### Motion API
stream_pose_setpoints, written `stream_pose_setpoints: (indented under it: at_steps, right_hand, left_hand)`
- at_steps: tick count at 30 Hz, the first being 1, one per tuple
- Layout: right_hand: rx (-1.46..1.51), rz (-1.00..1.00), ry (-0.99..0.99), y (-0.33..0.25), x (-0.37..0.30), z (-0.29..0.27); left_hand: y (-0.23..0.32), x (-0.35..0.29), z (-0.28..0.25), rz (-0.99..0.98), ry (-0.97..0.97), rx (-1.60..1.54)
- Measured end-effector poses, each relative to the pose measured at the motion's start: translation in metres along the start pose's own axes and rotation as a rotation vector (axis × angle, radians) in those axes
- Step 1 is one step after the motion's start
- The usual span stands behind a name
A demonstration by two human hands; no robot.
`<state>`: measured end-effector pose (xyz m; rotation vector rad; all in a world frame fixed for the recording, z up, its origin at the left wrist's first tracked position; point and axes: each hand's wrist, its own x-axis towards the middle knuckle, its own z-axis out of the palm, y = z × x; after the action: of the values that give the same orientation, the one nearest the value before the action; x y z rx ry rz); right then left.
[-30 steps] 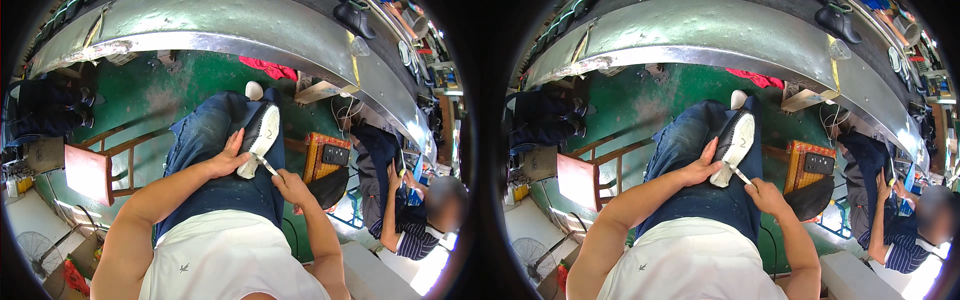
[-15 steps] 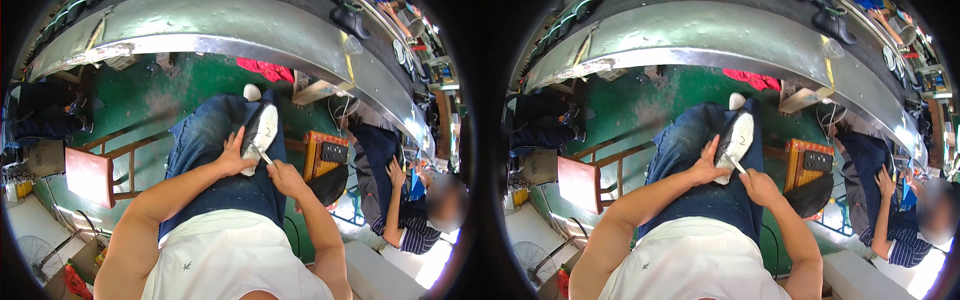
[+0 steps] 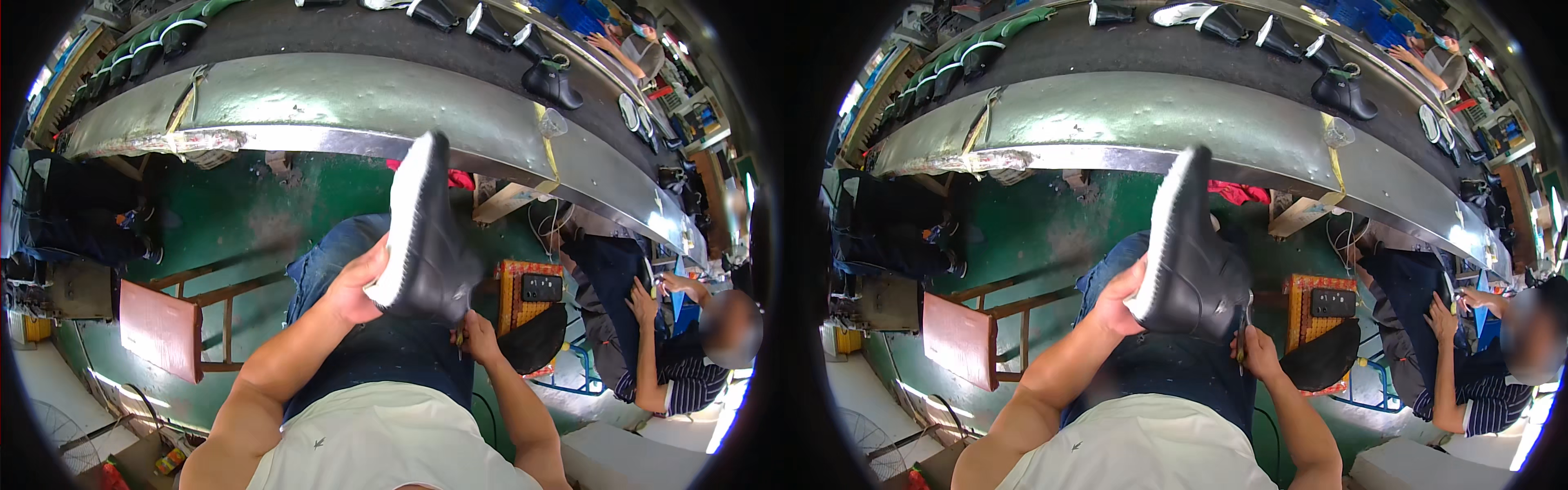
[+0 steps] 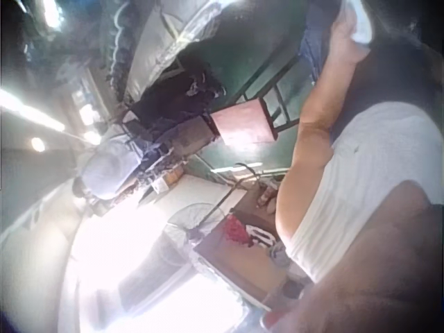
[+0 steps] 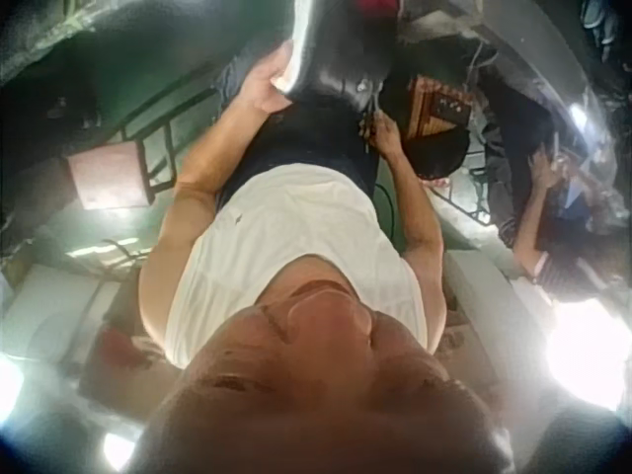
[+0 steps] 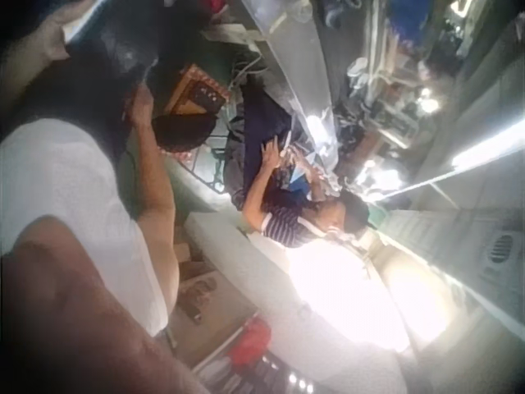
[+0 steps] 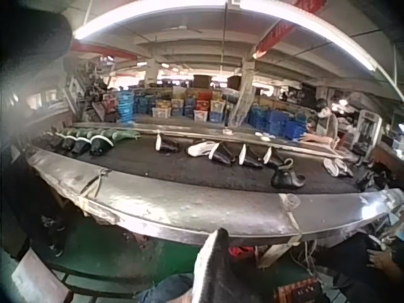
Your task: Trimming and hammering shoe soles as part of the manufacturing process.
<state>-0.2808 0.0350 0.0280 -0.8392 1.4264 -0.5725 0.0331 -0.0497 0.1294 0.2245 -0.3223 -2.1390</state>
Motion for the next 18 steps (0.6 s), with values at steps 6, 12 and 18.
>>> stream_pose_setpoints:
  at_steps: [6,12,18]
  right_hand:
    - [-0.115,-0.048,-0.008,0.001,0.007,0.000]
    - [-0.238,-0.060,-0.018,-0.009,-0.003,0.005]
    - [-0.320,-0.053,-0.014,-0.010,-0.002,0.002]
  left_hand:
    - [0.042,0.069,0.019,0.033,0.038,-0.083]
    - [0.058,0.104,0.024,0.108,0.404,-0.158]
    - [0.099,0.143,0.034,0.147,0.420,-0.027]
